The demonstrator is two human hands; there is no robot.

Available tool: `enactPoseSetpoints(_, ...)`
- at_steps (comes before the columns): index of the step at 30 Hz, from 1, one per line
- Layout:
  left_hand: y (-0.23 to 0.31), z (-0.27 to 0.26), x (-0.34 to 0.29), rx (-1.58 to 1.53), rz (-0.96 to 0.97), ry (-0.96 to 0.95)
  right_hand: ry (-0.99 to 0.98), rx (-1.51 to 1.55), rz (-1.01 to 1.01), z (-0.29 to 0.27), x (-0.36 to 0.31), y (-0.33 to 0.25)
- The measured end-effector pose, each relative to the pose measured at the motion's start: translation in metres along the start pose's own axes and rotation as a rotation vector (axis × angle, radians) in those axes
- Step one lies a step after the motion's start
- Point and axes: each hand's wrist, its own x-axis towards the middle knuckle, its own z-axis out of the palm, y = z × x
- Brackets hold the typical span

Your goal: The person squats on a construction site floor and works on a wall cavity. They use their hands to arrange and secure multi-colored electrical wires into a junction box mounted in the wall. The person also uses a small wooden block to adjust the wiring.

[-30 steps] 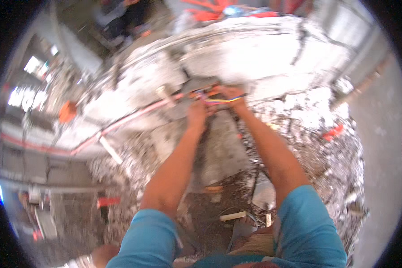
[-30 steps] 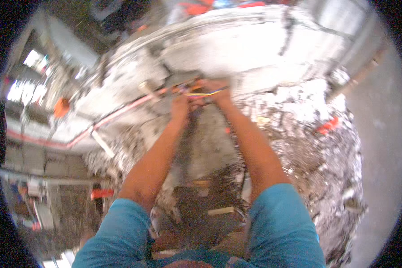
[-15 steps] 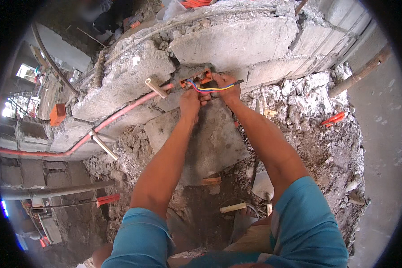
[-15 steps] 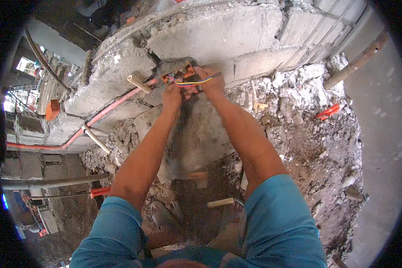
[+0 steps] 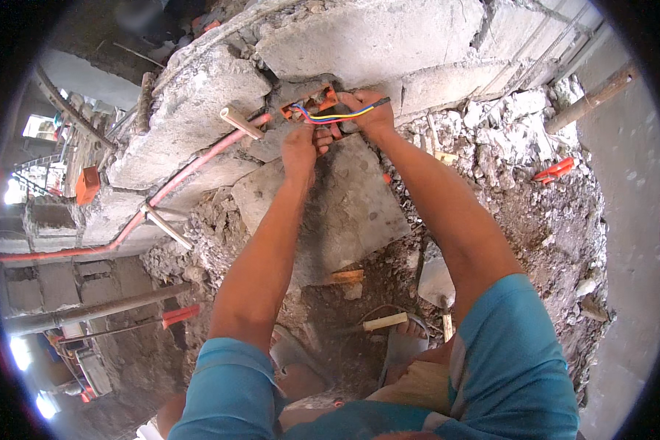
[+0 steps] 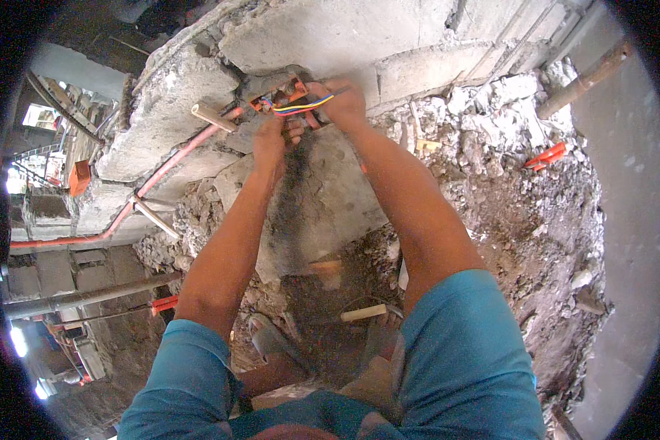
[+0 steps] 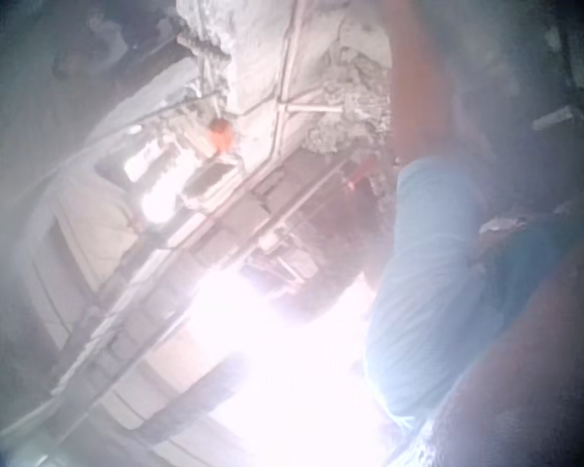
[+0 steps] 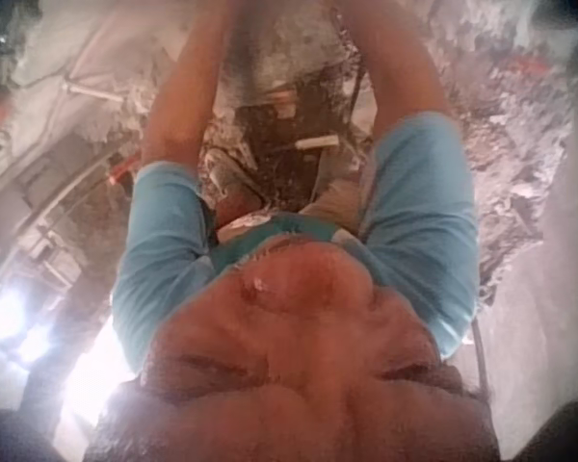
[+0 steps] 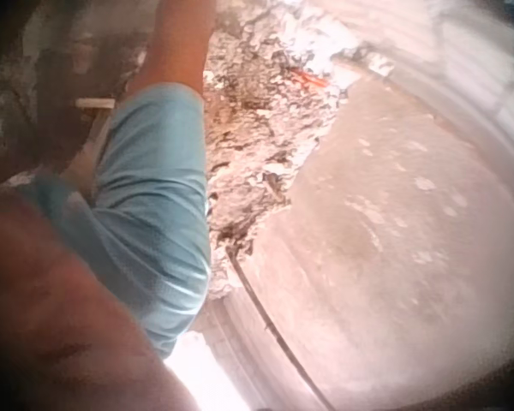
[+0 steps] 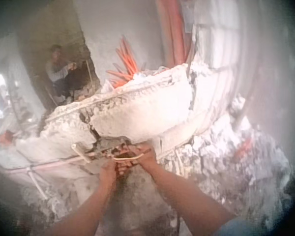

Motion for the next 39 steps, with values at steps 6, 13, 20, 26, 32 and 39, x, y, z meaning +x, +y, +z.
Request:
enactPoseSetpoints(6, 0.003, -0.001, -0.007, -0.007, -0.024, -0.025, 0.114, -0.233, 0.013, 0.006, 0.008, 0.019)
enactPoseSetpoints(13, 0.007, -0.010, -0.022, 0.041, -0.068, -0.050, -0.212, 0.123, 0.138, -0.024, 0.028, 0.017)
enactPoseSetpoints(20, 0.021, 0.006, -0.016, 0.033, -0.038, -0.054, 0.057, -0.142, 0.136, -0.006, 0.012, 0.003)
enactPoseSetpoints(26, 0.026, -0.008, -0.027, 0.032, -0.103, -0.070, 0.007, -0.547, -0.214, 0.010, -0.001, -0.029)
enactPoseSetpoints(32, 0.031, 0.002, -0.028, 0.003, -0.208, -0.101, -0.162, -0.474, -0.398, -0.032, 0.043, 0.029)
enactPoseSetpoints(39, 0.032, -0.007, -0.029, 0.040, -0.209, -0.098, -0.362, -0.741, -0.308, -0.025, -0.015, 0.054)
